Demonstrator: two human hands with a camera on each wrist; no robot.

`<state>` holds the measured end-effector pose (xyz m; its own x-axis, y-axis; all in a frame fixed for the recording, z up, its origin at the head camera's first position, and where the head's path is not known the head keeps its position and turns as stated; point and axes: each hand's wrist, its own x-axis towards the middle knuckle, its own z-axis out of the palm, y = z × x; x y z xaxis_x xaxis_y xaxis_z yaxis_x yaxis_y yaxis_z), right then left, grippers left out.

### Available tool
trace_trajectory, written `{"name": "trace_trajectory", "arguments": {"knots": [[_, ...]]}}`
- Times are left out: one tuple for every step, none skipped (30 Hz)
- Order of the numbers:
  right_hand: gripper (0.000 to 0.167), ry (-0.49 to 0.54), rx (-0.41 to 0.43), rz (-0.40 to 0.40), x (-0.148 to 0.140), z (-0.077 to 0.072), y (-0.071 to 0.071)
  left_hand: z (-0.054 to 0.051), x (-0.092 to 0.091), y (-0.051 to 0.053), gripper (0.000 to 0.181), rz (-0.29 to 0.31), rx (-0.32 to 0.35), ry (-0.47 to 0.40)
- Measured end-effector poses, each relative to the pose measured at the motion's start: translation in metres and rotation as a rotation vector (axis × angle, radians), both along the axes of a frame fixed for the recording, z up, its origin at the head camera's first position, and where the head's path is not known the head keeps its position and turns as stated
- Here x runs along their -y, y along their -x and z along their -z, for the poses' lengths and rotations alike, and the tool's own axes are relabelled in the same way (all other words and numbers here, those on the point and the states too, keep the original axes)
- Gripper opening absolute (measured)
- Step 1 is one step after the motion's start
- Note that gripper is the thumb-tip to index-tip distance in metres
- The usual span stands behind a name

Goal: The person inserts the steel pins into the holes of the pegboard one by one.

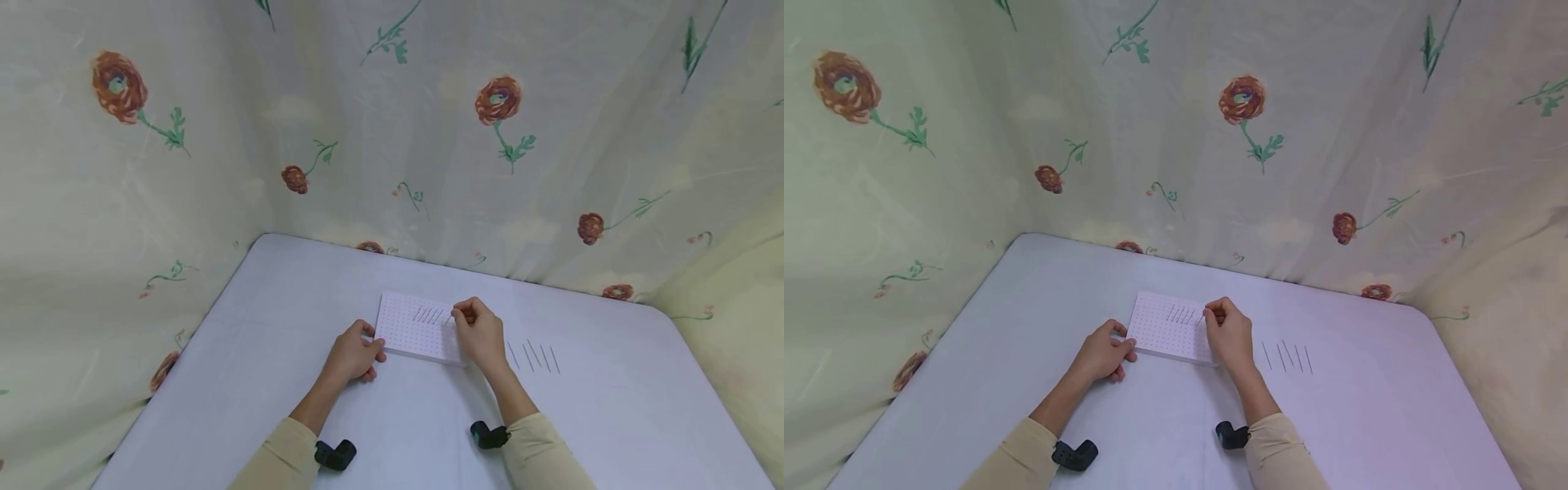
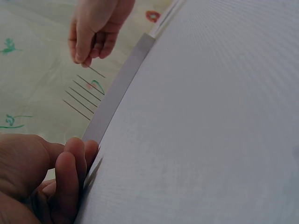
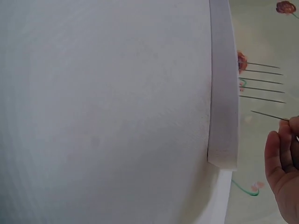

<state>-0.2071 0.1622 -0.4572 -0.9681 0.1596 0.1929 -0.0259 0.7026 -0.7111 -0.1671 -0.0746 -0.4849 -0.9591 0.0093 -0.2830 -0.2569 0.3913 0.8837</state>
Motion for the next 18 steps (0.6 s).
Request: {"name": "trace_trajectory", "arguments": {"knots": [[0.010, -0.002, -0.003, -0.002, 0.0003, 0.0009, 0.0001, 0.0001, 0.0001, -0.0005, 0.025, 0.000, -0.002, 0.001], [0.010, -0.003, -0.003, -0.005, 0.0006, 0.0016, -0.0001, 0.0003, 0.0002, -0.0006, 0.025, -0.001, 0.000, 0.002], [0.010, 0.000, -0.004, -0.010, 0.0011, 0.0022, -0.0001, 0.0005, 0.0003, -0.0008, 0.025, -0.001, 0.002, 0.004], [0.010, 0.000, -0.004, -0.015, 0.0018, 0.0026, -0.0002, 0.0008, 0.0004, -0.0008, 0.025, -0.003, 0.001, 0.005], [0.010, -0.002, -0.006, -0.020, 0.0026, 0.0031, 0.0001, 0.0010, 0.0005, -0.0008, 0.025, -0.003, -0.001, 0.007], [0.010, -0.003, -0.008, -0.025, 0.0032, 0.0039, 0.0005, 0.0011, 0.0006, -0.0008, 0.025, -0.003, -0.002, 0.008], [0.010, -0.003, -0.006, -0.027, 0.0038, 0.0045, 0.0007, 0.0012, 0.0008, -0.0006, 0.026, -0.003, -0.002, 0.008], [0.010, -0.005, -0.005, -0.030, 0.0043, 0.0051, 0.0009, 0.0013, 0.0009, -0.0003, 0.026, -0.003, 0.000, 0.007], [0.010, -0.009, -0.007, -0.033, 0.0047, 0.0058, 0.0012, 0.0013, 0.0008, -0.0002, 0.026, -0.003, -0.002, 0.007], [0.009, -0.016, -0.008, -0.033, 0.0049, 0.0066, 0.0016, 0.0015, 0.0007, 0.0001, 0.026, -0.002, -0.002, 0.005], [0.009, -0.020, -0.011, -0.034, 0.0050, 0.0072, 0.0019, 0.0018, 0.0005, 0.0003, 0.026, 0.000, -0.004, 0.005], [0.009, -0.023, -0.014, -0.033, 0.0051, 0.0077, 0.0021, 0.0020, 0.0002, 0.0006, 0.025, 0.000, -0.002, 0.005], [0.009, -0.024, -0.016, -0.032, 0.0051, 0.0081, 0.0024, 0.0023, -0.0002, 0.0009, 0.025, 0.000, -0.001, 0.005], [0.009, -0.028, -0.020, -0.031, 0.0050, 0.0086, 0.0029, 0.0026, -0.0006, 0.0013, 0.025, 0.001, 0.000, 0.005], [0.009, -0.032, -0.021, -0.029, 0.0050, 0.0088, 0.0032, 0.0029, -0.0009, 0.0015, 0.025, 0.004, -0.003, 0.006], [0.009, -0.035, -0.020, -0.028, 0.0051, 0.0089, 0.0035, 0.0028, -0.0011, 0.0016, 0.025, 0.005, -0.001, 0.005], [0.009, -0.038, -0.019, -0.027, 0.0051, 0.0090, 0.0038, 0.0028, -0.0013, 0.0017, 0.025, 0.007, -0.006, 0.006], [0.009, -0.039, -0.017, -0.025, 0.0053, 0.0090, 0.0041, 0.0026, -0.0014, 0.0018, 0.025, 0.008, -0.007, 0.007]]}}
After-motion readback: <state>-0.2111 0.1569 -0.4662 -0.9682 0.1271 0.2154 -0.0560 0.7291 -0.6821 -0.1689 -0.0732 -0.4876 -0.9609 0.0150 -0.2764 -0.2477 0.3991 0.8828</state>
